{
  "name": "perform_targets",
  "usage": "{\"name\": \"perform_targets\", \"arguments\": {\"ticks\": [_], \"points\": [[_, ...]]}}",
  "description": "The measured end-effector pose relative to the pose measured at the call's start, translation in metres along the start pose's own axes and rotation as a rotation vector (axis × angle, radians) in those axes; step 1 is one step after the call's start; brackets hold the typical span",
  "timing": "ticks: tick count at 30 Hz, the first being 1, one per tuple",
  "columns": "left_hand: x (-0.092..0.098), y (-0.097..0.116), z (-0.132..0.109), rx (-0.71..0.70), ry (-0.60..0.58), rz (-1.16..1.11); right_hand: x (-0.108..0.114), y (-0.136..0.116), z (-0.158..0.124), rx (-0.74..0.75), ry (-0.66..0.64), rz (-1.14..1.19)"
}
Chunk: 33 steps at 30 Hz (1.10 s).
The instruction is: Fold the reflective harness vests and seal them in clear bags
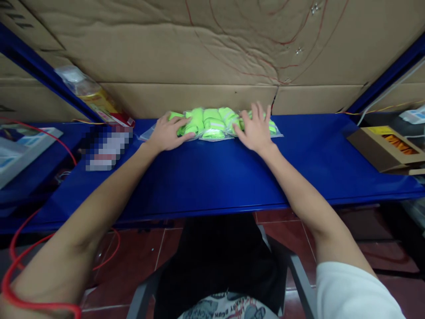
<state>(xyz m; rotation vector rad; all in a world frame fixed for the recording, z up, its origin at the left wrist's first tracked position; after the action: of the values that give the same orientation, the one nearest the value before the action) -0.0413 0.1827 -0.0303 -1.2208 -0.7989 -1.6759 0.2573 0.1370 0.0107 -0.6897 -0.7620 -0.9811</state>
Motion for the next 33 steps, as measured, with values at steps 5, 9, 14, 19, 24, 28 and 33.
{"name": "perform_targets", "arguments": {"ticks": [5,9,14,19,24,28,33], "points": [[0.01,0.004,-0.002,0.001,0.189,0.015,-0.029,-0.063,-0.016,0.239,-0.14,0.045],[0.028,0.019,-0.009,0.024,0.316,-0.008,-0.039,-0.074,-0.023,0.265,-0.18,0.04],[0.025,0.077,-0.027,0.008,0.291,-0.034,-0.039,-0.059,-0.023,0.174,-0.17,0.045],[0.005,0.115,-0.034,-0.151,0.114,0.001,-0.052,-0.055,-0.026,0.149,-0.281,0.065],[0.002,0.103,-0.031,-0.183,0.042,0.021,-0.052,-0.059,-0.027,0.139,-0.303,0.059],[0.004,0.099,-0.03,-0.2,0.09,0.008,-0.041,-0.058,-0.023,0.141,-0.294,0.055],[0.013,0.098,-0.022,-0.32,0.206,0.036,-0.021,-0.043,-0.008,0.113,-0.22,0.086]]}}
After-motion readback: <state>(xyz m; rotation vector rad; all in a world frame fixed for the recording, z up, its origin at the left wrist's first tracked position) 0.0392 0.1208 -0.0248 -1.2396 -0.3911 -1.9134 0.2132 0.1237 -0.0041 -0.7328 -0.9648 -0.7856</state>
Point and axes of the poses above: each hand's wrist, its own z-axis towards the middle knuckle, its own x-axis out of the back of the hand, y = z × x, the point moved 9 cm from there along z, towards the middle knuckle, and after that the axes turned 9 degrees about z, right-handed, at the moved point
